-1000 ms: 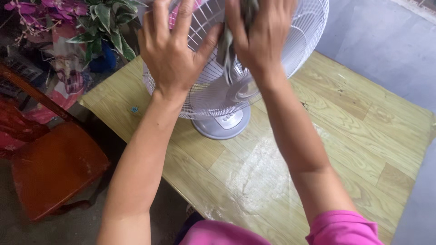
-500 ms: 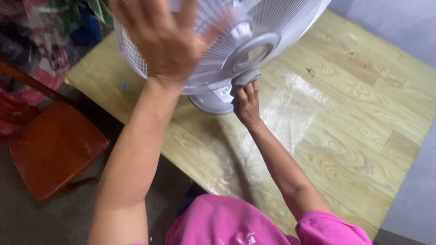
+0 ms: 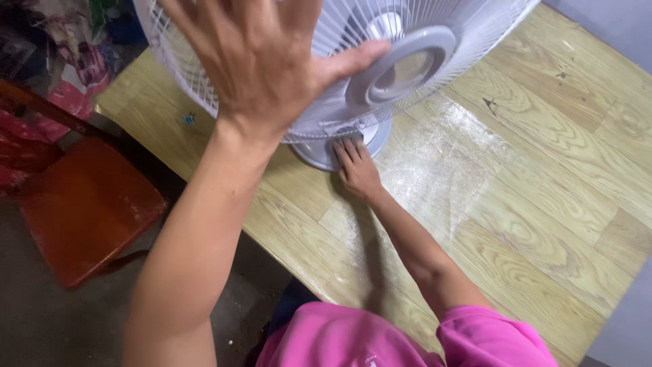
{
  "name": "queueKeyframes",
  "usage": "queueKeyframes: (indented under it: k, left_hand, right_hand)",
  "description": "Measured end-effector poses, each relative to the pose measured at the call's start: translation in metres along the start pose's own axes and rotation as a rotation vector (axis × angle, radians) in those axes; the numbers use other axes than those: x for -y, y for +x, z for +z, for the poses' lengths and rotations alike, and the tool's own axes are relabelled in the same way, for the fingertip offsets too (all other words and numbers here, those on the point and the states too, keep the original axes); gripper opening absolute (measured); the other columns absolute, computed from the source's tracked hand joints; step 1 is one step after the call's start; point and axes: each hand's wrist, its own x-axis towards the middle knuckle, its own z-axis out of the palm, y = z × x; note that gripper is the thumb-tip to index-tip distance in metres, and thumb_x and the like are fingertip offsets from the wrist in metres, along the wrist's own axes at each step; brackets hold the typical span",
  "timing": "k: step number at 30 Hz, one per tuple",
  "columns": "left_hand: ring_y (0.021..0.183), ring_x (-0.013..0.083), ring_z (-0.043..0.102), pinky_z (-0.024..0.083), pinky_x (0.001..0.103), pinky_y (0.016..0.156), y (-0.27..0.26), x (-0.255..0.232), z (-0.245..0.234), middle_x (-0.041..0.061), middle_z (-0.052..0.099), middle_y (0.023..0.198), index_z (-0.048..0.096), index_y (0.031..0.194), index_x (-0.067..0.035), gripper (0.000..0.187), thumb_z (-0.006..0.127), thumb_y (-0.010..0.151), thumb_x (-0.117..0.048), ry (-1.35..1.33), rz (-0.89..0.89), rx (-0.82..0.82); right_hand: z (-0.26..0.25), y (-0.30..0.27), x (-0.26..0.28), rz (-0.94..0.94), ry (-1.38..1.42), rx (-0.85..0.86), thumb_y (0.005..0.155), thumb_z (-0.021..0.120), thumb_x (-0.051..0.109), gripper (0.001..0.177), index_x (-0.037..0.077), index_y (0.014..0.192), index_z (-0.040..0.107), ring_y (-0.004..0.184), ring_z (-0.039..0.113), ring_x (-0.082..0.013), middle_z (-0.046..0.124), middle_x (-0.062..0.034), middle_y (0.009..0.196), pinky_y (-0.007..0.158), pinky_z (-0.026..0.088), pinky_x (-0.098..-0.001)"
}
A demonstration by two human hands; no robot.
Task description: The person reassembles a disassembled electric fan on a wooden table. They attach the fan blades to the motor shaft, secure them with a knob, wipe the front grille with a cloth, and then mount the grille onto the fan base.
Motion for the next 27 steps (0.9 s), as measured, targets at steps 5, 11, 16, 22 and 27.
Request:
queueKeyframes:
  k: [5,11,16,22,27]
  left_hand:
    - [0.146,0.0439,0.028,0.023,0.076,0.12,0.009,0.013,-0.026,0.016,0.031,0.156,0.039,0.162,-0.041,0.103,0.027,0.077,-0.099,-0.042,0.057,-0.21]
    - [0.141,0.0493,0.019,0.022,0.077,0.117,-0.015,0.038,-0.045,0.024,0.025,0.149,0.046,0.159,-0.039,0.096,0.039,0.08,-0.094,-0.14,0.124,-0.147]
    - [0.151,0.0534,0.013,0.014,0.079,0.118,-0.03,0.033,-0.038,0.029,0.012,0.159,0.037,0.162,-0.037,0.096,0.034,0.083,-0.092,-0.042,0.129,-0.112]
    - [0.153,0.0509,0.003,0.007,0.075,0.12,0.025,0.008,-0.076,0.024,0.003,0.168,0.021,0.163,-0.043,0.105,0.023,0.076,-0.101,0.044,0.021,0.251]
    - [0.152,0.0562,-0.002,0.0,0.076,0.119,0.076,-0.017,-0.133,0.022,-0.002,0.167,0.001,0.161,-0.049,0.111,0.012,0.07,-0.112,-0.052,-0.312,1.424]
  right_hand:
    - [0.006,0.067,-0.028,0.247,-0.062,0.178,0.093,0.062,0.037,0.057,0.015,0.145,0.05,0.146,0.037,-0.0359,0.047,-0.0157,0.152,0.126,0.024,-0.0477]
    - [0.001,0.137,-0.094,0.324,-0.073,0.109,0.099,0.057,0.037,0.051,0.015,0.145,0.051,0.146,0.041,-0.0342,0.052,-0.0153,0.15,0.129,0.023,-0.0504]
    - [-0.013,0.084,-0.122,0.419,-0.104,0.121,0.104,0.054,0.036,0.047,0.015,0.145,0.051,0.146,0.044,-0.0329,0.057,-0.015,0.148,0.131,0.023,-0.0526]
    - [-0.011,-0.006,-0.088,0.298,-0.016,-0.076,0.096,0.055,0.017,0.063,0.005,0.157,0.039,0.144,0.037,-0.0449,0.049,-0.027,0.152,0.121,0.024,-0.0575]
    - [0.002,-0.056,-0.028,0.156,-0.059,0.028,0.094,0.058,0.018,0.064,0.01,0.156,0.041,0.147,0.034,-0.046,0.048,-0.022,0.154,0.123,0.022,-0.0573]
